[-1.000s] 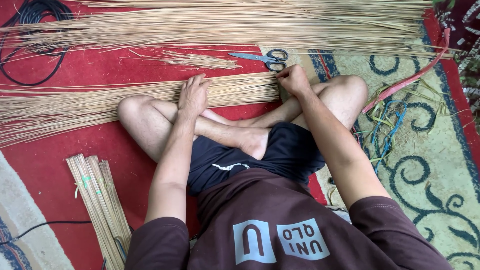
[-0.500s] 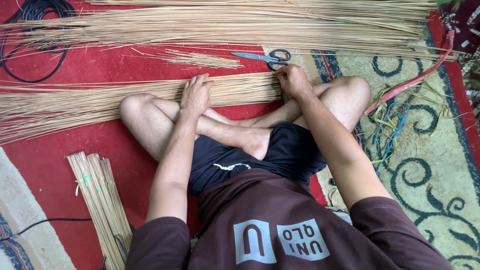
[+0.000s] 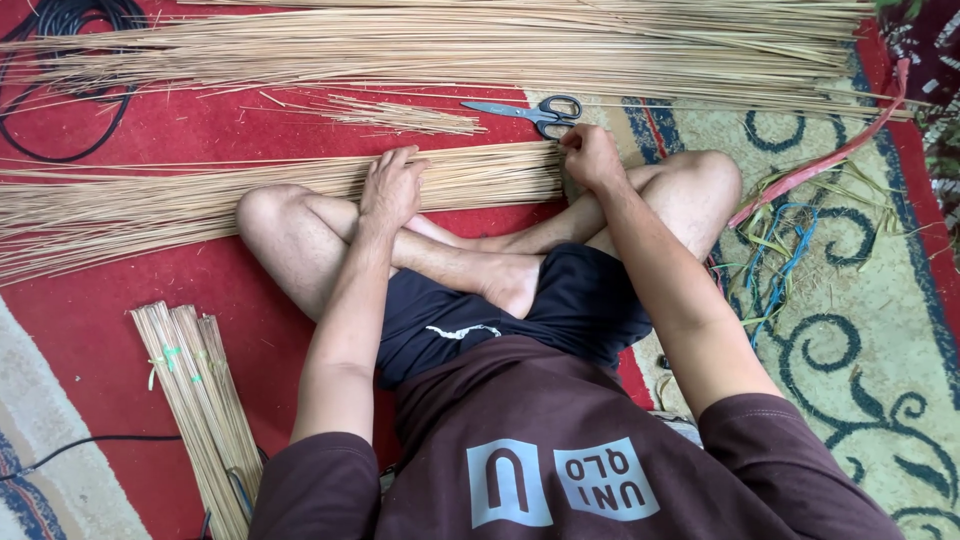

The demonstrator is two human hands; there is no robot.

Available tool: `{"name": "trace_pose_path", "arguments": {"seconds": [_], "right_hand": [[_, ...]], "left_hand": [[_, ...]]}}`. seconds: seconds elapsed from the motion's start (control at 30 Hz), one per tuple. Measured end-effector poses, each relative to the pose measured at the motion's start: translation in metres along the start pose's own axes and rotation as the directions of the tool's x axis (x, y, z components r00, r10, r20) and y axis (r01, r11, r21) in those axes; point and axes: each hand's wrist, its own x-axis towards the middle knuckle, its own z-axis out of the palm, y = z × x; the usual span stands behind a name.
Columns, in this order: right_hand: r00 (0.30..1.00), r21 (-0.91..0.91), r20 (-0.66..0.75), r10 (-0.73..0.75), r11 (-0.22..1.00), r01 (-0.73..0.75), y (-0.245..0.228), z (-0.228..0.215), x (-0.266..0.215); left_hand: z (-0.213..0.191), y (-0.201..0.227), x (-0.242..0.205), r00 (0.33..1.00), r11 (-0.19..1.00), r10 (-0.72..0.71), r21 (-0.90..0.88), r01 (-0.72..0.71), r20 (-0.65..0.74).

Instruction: A person sits on the floor sorting, aligning, and cutting thin wooden sticks to a specific length using scissors.

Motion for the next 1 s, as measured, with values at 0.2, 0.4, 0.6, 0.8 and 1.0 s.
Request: {"name": "trace_pose_path", "arguments": {"seconds": [0.2, 0.4, 0.6, 0.8, 1.0], "right_hand": [[1.0, 0.047, 0.018, 0.005, 0.999, -0.006, -0.018, -0.011, -0.008], [0.999, 0.055, 0.019, -0.034, 0.998, 0.033, -0.012, -0.007, -0.004], [0.989, 0.027, 0.017, -0.15, 0.988, 0.149, -0.016, -0.007, -0.008], [0.982, -0.064, -0.021, -0.187, 0.981, 0.185, -0.025, -0.017, -0.01], [0.916, -0.31, -0.188, -0.355, 0.906, 0.288, -0.043, -0.021, 0.005]], "left_hand": [[-0.002, 0.001, 0.0, 1.0, 1.0, 0.005, 0.008, -0.005, 0.003], [-0.002, 0.001, 0.001, 1.0, 1.0, 0.005, -0.004, -0.005, 0.002], [-0.005, 0.002, 0.0, 1.0, 1.0, 0.005, -0.011, -0.005, 0.006], [-0.007, 0.003, 0.001, 0.999, 1.0, -0.011, -0.018, 0.011, 0.03], [-0.015, 0.007, 0.0, 0.999, 0.999, -0.033, -0.043, 0.034, 0.022]]}}
